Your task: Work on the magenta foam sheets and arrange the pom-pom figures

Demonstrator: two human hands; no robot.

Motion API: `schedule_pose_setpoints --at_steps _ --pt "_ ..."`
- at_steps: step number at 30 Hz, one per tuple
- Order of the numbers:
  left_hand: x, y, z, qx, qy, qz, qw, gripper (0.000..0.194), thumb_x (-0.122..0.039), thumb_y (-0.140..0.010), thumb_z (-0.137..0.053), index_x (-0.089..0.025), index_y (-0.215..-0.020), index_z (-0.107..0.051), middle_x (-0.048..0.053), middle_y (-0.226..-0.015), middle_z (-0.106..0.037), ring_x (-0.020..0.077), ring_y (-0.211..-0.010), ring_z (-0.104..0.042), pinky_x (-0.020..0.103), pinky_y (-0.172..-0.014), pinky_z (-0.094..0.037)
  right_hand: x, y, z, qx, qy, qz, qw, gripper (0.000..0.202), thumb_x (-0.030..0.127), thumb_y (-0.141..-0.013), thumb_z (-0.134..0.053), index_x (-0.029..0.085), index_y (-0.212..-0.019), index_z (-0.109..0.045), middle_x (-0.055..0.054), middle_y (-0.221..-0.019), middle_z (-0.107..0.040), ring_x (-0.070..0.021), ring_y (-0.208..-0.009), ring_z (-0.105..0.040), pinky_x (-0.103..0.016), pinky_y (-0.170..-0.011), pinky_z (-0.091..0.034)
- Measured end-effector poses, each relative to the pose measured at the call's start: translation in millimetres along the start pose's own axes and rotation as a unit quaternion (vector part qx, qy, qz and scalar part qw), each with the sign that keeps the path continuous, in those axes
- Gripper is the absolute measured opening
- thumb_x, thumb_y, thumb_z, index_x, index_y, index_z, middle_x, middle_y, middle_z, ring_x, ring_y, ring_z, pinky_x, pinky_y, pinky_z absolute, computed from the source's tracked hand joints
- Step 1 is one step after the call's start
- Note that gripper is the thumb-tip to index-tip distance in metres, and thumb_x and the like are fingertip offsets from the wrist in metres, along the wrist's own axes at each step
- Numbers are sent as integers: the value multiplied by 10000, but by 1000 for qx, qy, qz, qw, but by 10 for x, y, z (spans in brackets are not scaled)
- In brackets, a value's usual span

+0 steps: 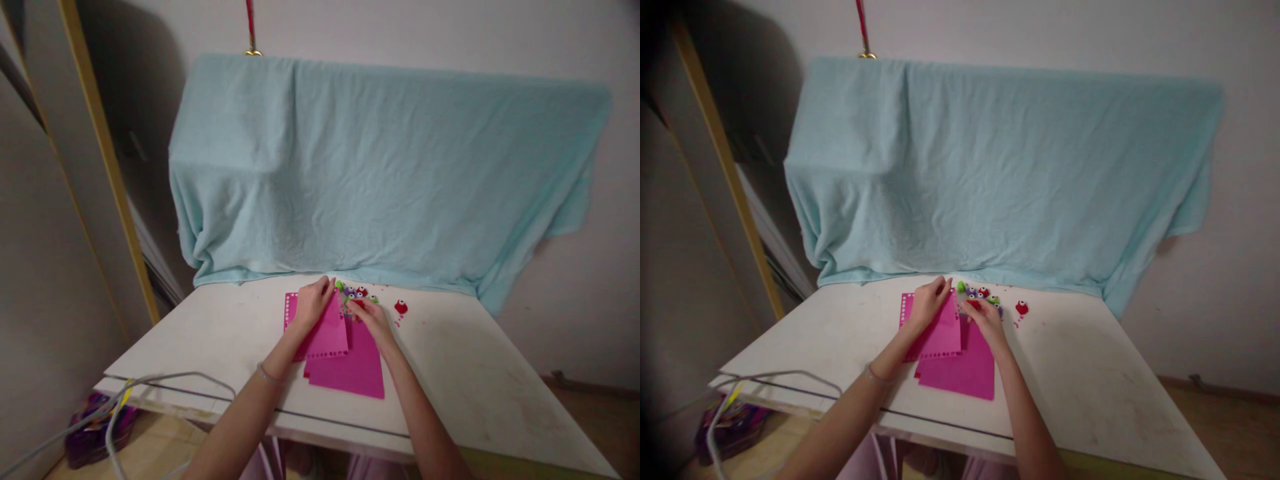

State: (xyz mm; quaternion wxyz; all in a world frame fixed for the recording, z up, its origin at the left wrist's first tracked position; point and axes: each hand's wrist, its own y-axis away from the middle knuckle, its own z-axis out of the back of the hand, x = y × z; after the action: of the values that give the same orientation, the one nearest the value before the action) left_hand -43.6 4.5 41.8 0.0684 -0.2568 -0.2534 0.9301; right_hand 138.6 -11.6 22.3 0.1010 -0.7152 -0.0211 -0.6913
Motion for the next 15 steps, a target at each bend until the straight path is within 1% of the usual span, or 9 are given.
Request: schedule_pose_setpoints --at_steps 4,8,11,13,15 --pt "4 -1 -4 6 -3 1 1000 409 -482 -985 -318 -220 -801 -574 20 -657 -633 136 -569 -540 245 -578 -254 -61 -49 67 -46 -10 -1 999 350 500 -760 -698 156 -824 -693 -7 -666 -630 -126 -590 -539 -242 -590 -419" --pt "3 1 1 9 -7 0 1000 413 -483 -985 -316 -220 -814 -583 27 -674 -642 141 -590 -557 250 -584 -254 -76 -50 63 -65 -63 -33 995 376 512 -730 -723 159 -853 -683 -29 -733 -666 -127 -576 -558 -246 -576 -446" --pt "8 1 0 6 -15 0 1000 413 -479 -988 -310 -220 -819 -584 25 -670 -644 144 -584 -561 256 -576 -244 -48 -25 33 -64 -98 -48 992 374 504 -727 -734 158 -853 -667 -33 -733 -675 -121 -550 -579 -238 -558 -462" --pt "12 0 0 3 -22 3 1000 409 -474 -990 -310 -220 -821 -583 25 -671 -648 145 -582 -565 260 -577 -241 -21 -6 13 -51 -113 -53 991 365 495 -743 -729 158 -865 -656 -44 -742 -688 -125 -541 -607 -232 -544 -475" --pt "12 -3 3 0 -28 7 1000 406 -470 -991 -311 -220 -824 -584 28 -678 -655 148 -590 -573 263 -579 -242 5 9 -3 -34 -123 -67 989 357 483 -759 -723 163 -894 -642 -64 -774 -708 -148 -557 -651 -238 -541 -502"
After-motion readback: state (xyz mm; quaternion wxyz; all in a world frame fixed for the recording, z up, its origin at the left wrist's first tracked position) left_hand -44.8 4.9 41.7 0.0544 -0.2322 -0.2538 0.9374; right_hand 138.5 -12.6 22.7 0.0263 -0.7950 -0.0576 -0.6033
